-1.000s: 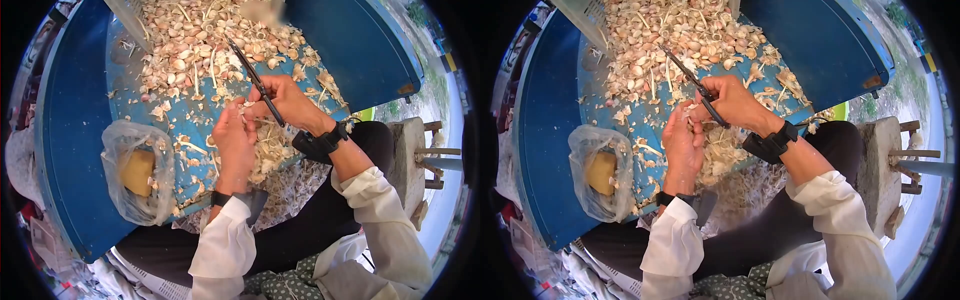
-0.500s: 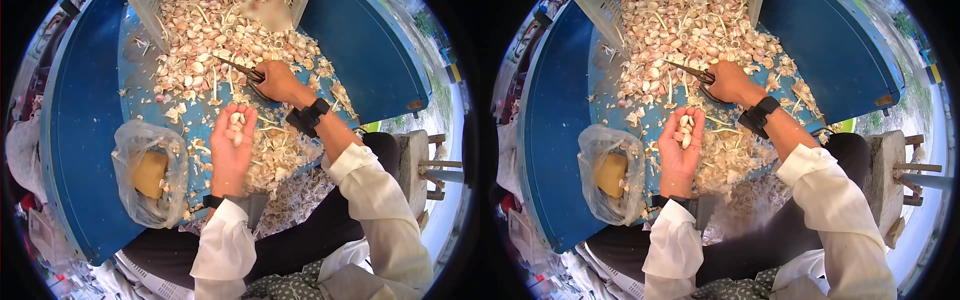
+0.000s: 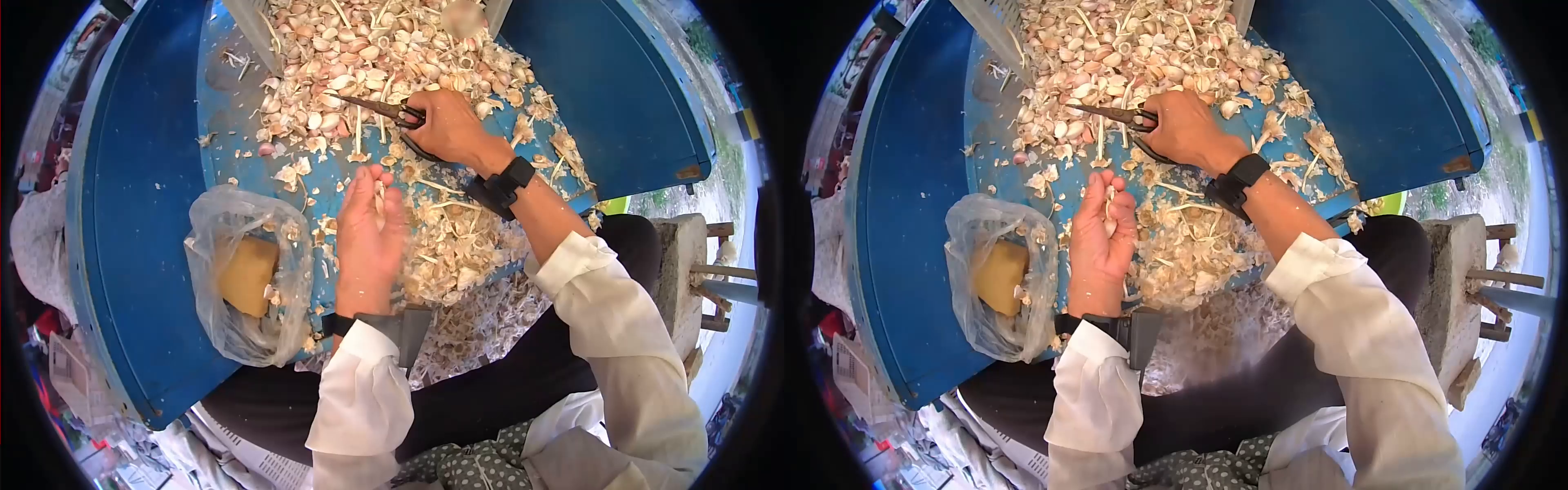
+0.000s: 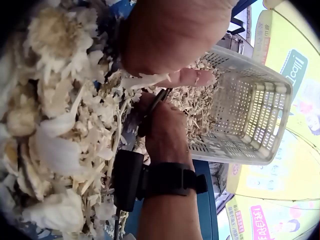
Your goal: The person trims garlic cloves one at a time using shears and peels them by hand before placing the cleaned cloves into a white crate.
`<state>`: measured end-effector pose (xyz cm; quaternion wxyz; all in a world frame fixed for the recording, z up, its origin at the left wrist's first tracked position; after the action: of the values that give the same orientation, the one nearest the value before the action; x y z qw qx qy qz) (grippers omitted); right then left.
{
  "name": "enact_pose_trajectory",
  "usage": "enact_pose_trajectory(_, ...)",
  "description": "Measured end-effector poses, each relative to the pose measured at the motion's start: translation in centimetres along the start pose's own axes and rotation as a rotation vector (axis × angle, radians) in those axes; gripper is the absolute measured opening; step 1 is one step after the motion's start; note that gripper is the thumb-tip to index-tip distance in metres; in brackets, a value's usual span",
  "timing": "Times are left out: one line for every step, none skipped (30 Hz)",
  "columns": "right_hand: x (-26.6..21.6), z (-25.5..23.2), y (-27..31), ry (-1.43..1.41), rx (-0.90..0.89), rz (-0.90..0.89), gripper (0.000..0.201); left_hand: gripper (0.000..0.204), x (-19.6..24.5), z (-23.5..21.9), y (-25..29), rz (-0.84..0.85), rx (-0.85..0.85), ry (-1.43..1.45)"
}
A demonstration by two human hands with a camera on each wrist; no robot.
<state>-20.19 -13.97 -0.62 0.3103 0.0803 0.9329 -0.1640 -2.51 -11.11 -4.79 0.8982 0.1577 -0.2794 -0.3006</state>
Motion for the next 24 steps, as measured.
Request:
enact_pose_trajectory(-0.3, -0.5, 0.3, -0.054, -0.052, 0.015, 0.017, 0.029, 0.3, 0.2, 0.0, -0.008, 0.031, -0.106)
enact_pose_trajectory(-0.6, -1.1, 0.8, -0.100, -0.105, 0.051, 0.016, 0.029, 0.5, 0.7, 0.2, -0.007, 0.032, -0.104)
enact_pose_trajectory(-1.8, -2.1, 1.4, -0.100, -0.106, 0.054, 0.016, 0.032, 0.4, 1.3, 0.5, -0.044, 0.043, -0.210)
enact_pose_trajectory(-2.9, -2.4, 2.2, -0.334, -0.225, 0.126, 0.017, 0.035, 0.0, 1.7, 0.7, -0.086, 0.053, -0.317)
enact_pose_trajectory(-3.4, -2.3, 2.9, -0.568, -0.338, 0.198, 0.018, 0.035, -0.5, 1.7, 0.8, -0.093, 0.049, -0.318)
enact_pose_trajectory(-3.3, -2.2, 3.1, -0.479, -0.427, 0.207, 0.017, 0.038, -0.9, 2.4, 0.9, -0.047, -0.070, -0.305)
enact_pose_trajectory(-3.5, -2.6, 3.3, -0.477, -0.420, 0.206, 0.017, 0.041, -1.1, 3.1, 1.1, 0.001, -0.190, -0.292)
enact_pose_trajectory(-3.7, -2.5, 3.8, -0.700, -0.455, 0.318, 0.017, 0.041, -1.2, 2.9, 1.4, 0.061, -0.192, -0.295)
enact_pose_trajectory(-3.9, -2.3, 4.3, -0.926, -0.489, 0.428, 0.017, 0.041, -1.4, 2.8, 1.6, 0.063, -0.196, -0.298)
enact_pose_trajectory(-3.4, -1.8, 4.5, -1.000, -0.537, 0.438, 0.021, 0.039, -1.4, 2.7, 1.9, 0.114, -0.208, -0.376)
enact_pose_trajectory(-3.4, -1.9, 4.9, -1.003, -0.537, 0.435, 0.021, 0.038, -1.3, 2.8, 2.2, 0.165, -0.218, -0.454)
enact_pose_trajectory(-3.5, -1.9, 5.4, -1.001, -0.547, 0.473, 0.022, 0.038, -1.4, 2.9, 2.6, 0.168, -0.217, -0.458)
enact_pose_trajectory(-3.8, -1.9, 5.9, -0.999, -0.557, 0.512, 0.023, 0.033, -1.6, 2.8, 2.9, 0.170, -0.178, -0.485)
enact_pose_trajectory(-4.0, -2.5, 6.4, -0.926, -0.536, 0.523, 0.033, 0.029, -1.6, 2.8, 3.1, 0.173, -0.140, -0.512)
enact_pose_trajectory(-4.3, -3.0, 6.9, -0.934, -0.539, 0.518, 0.033, 0.029, -1.5, 2.9, 3.3, 0.177, -0.135, -0.518)
enact_pose_trajectory(-4.1, -4.4, 6.8, -0.511, -0.445, 0.375, 0.041, 0.026, -1.4, 2.7, 3.3, 0.150, -0.104, -0.341)
enact_pose_trajectory(-4.3, -5.9, 6.8, -0.092, -0.337, 0.222, 0.048, 0.023, -1.3, 2.7, 3.3, 0.125, -0.074, -0.163)
enact_pose_trajectory(-4.7, -6.5, 7.7, -0.065, -0.332, 0.144, 0.060, 0.018, -1.3, 2.6, 3.4, 0.116, 0.020, -0.097)
enact_pose_trajectory(-5.3, -7.1, 8.5, -0.046, -0.324, 0.076, 0.060, 0.018, -1.2, 2.5, 3.5, 0.118, 0.020, -0.098)
enact_pose_trajectory(-5.2, -7.1, 9.4, 0.017, -0.297, -0.017, 0.059, 0.017, -1.3, 2.4, 3.4, 0.125, 0.033, -0.049)
enact_pose_trajectory(-5.0, -6.9, 10.0, 0.081, -0.270, -0.108, 0.058, 0.017, -1.6, 2.4, 3.3, 0.131, 0.046, 0.002)
enact_pose_trajectory(-4.8, -6.8, 10.3, 0.082, -0.271, -0.106, 0.058, 0.015, -1.7, 2.5, 3.6, 0.114, 0.081, 0.010)
enact_pose_trajectory(-4.8, -6.7, 10.6, 0.122, -0.245, -0.120, 0.057, 0.015, -1.9, 2.4, 3.6, 0.114, 0.084, 0.007)
enact_pose_trajectory(-5.0, -6.6, 10.6, 0.158, -0.219, -0.136, 0.056, 0.015, -2.2, 2.2, 3.6, 0.113, 0.090, 0.013)
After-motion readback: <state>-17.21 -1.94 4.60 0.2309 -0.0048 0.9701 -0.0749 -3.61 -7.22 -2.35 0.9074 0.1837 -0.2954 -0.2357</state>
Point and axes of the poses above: each hand's wrist, its own y-axis away from the middle knuckle, its own z-axis out of the palm, x = y × z, the point moved 6 cm from there along -y, towards the middle knuckle, and after that the axes turned 1 degree about y, right-handed, at the moved point
